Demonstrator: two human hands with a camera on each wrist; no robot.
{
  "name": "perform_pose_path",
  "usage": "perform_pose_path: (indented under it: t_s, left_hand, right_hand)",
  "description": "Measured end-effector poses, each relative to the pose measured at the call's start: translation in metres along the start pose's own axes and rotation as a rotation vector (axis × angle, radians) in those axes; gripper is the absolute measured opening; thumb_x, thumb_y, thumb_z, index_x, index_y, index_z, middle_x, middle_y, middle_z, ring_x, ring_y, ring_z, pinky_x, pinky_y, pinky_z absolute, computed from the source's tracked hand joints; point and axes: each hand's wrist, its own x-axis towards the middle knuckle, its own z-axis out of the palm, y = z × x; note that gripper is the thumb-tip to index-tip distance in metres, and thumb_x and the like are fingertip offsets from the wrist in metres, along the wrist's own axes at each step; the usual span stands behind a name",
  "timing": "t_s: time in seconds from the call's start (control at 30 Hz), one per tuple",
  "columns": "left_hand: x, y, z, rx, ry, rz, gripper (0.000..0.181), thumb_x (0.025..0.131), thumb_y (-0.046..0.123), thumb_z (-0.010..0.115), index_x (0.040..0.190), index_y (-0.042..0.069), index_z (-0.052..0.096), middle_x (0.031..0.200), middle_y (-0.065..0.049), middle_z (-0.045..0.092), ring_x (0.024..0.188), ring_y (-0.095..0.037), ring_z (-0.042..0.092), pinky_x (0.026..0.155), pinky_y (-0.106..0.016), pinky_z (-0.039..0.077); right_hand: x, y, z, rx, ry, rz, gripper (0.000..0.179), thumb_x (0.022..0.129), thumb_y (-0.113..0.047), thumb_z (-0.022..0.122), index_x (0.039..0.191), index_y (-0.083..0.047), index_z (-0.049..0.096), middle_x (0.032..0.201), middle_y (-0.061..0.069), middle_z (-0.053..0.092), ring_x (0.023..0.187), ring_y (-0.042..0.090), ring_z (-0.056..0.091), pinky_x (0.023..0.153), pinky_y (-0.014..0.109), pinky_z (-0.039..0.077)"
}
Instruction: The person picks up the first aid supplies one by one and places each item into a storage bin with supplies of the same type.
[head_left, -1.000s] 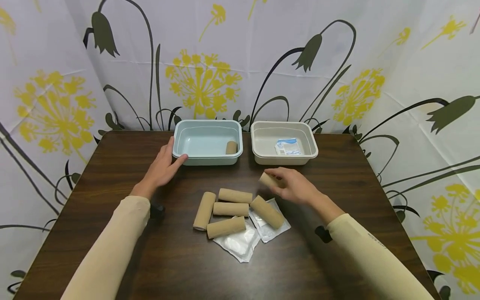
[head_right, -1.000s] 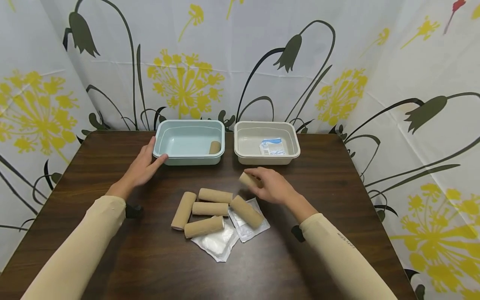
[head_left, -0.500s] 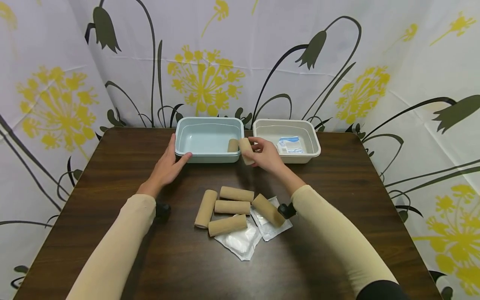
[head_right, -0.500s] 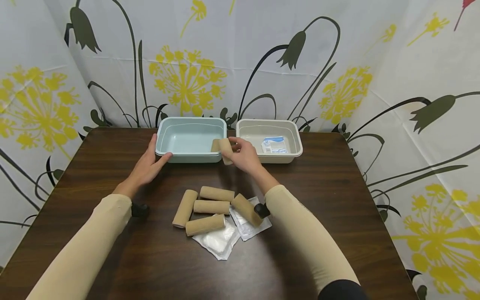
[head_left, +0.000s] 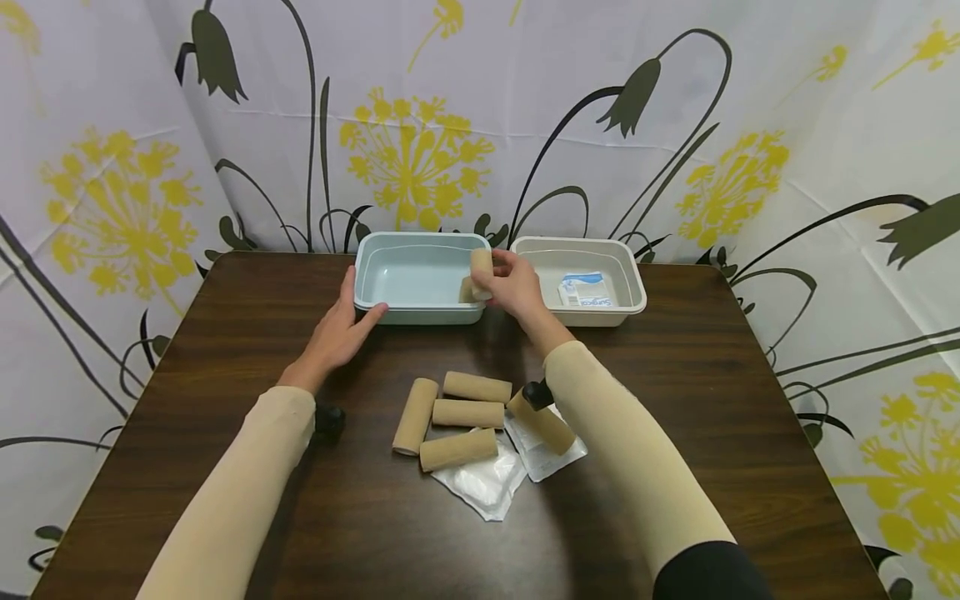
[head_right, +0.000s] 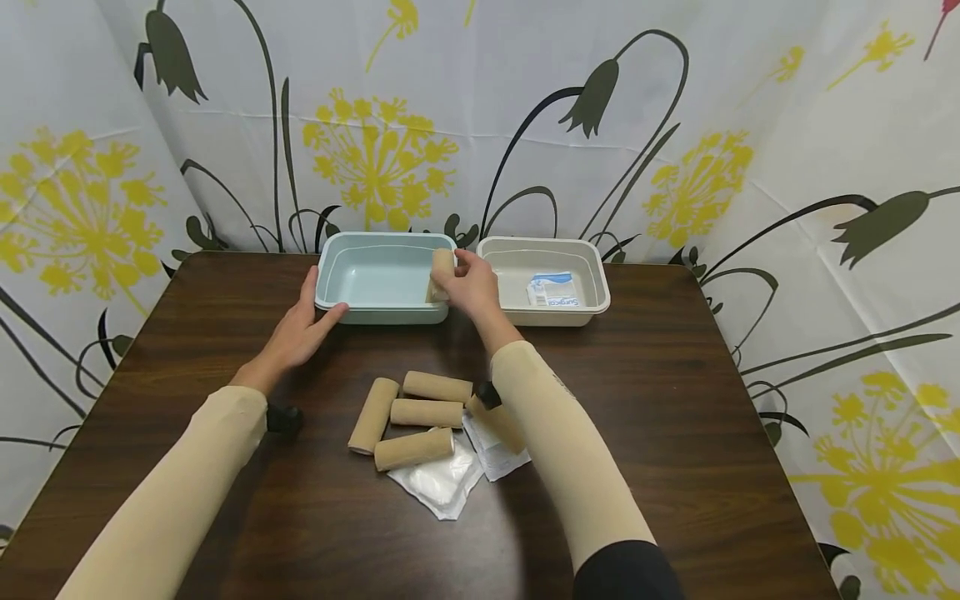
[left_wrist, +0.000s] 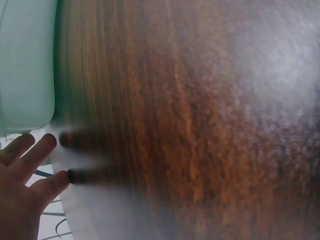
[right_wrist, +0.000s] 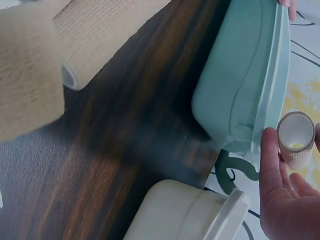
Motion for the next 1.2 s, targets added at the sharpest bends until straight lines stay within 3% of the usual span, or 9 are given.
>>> perform_pose_path:
  t_s: [0.3, 0.5, 0.7, 0.93, 1.03, 1.2]
  left_hand:
    - [-0.001, 0.0, 0.0, -0.003, -0.007, 0.003, 0.087, 0.093, 0.065, 0.037, 0.15, 0.032, -0.02, 0.16, -0.011, 0.002, 0.143, -0.04, 0.016, 0.108, -0.062, 0.018]
    - [0.001, 0.0, 0.002, -0.021, -0.016, 0.006, 0.088, 0.092, 0.066, 0.039, 0.15, 0.032, -0.019, 0.16, -0.008, 0.002, 0.144, -0.038, 0.014, 0.11, -0.061, 0.016]
    - [0.001, 0.0, 0.0, -0.013, -0.011, -0.011, 0.089, 0.092, 0.066, 0.039, 0.149, 0.034, -0.021, 0.16, -0.011, 0.002, 0.142, -0.043, 0.015, 0.107, -0.064, 0.017]
    - [-0.001, -0.002, -0.001, -0.016, -0.011, -0.007, 0.088, 0.092, 0.066, 0.039, 0.149, 0.035, -0.021, 0.16, -0.009, 0.001, 0.142, -0.041, 0.016, 0.107, -0.064, 0.017]
    - [-0.002, -0.002, -0.001, -0.021, -0.017, -0.01, 0.088, 0.092, 0.066, 0.038, 0.149, 0.033, -0.021, 0.16, -0.01, 0.001, 0.143, -0.041, 0.015, 0.108, -0.064, 0.017]
    - [-0.001, -0.001, 0.001, -0.036, -0.013, 0.003, 0.089, 0.092, 0.065, 0.04, 0.15, 0.033, -0.02, 0.161, -0.008, 0.001, 0.144, -0.038, 0.014, 0.109, -0.062, 0.016]
  right_hand:
    - [-0.003, 0.008, 0.002, -0.008, -0.009, -0.064, 0.052, 0.09, -0.018, 0.068, 0.138, -0.005, 0.05, 0.123, 0.017, 0.059, 0.107, 0.028, 0.061, 0.083, 0.045, 0.053]
    - [-0.019, 0.016, -0.003, 0.027, -0.037, -0.118, 0.043, 0.09, -0.014, 0.066, 0.132, -0.005, 0.056, 0.119, 0.015, 0.062, 0.105, 0.025, 0.061, 0.082, 0.045, 0.053]
    - [-0.049, 0.023, -0.017, -0.034, -0.13, -0.172, 0.042, 0.09, -0.014, 0.067, 0.131, -0.007, 0.057, 0.121, 0.015, 0.062, 0.103, 0.025, 0.062, 0.079, 0.038, 0.054]
    - [-0.102, 0.04, -0.045, -0.25, -0.176, -0.253, 0.041, 0.09, -0.022, 0.069, 0.128, -0.011, 0.059, 0.119, 0.003, 0.064, 0.102, 0.02, 0.063, 0.083, 0.035, 0.051]
    - [-0.128, 0.057, -0.053, -0.316, -0.156, -0.261, 0.042, 0.089, -0.025, 0.07, 0.128, -0.014, 0.059, 0.119, 0.0, 0.063, 0.102, 0.02, 0.064, 0.083, 0.038, 0.052]
    - [-0.159, 0.082, -0.058, -0.459, -0.041, -0.288, 0.044, 0.086, -0.025, 0.073, 0.127, -0.012, 0.062, 0.121, 0.001, 0.062, 0.11, 0.025, 0.06, 0.089, 0.045, 0.048]
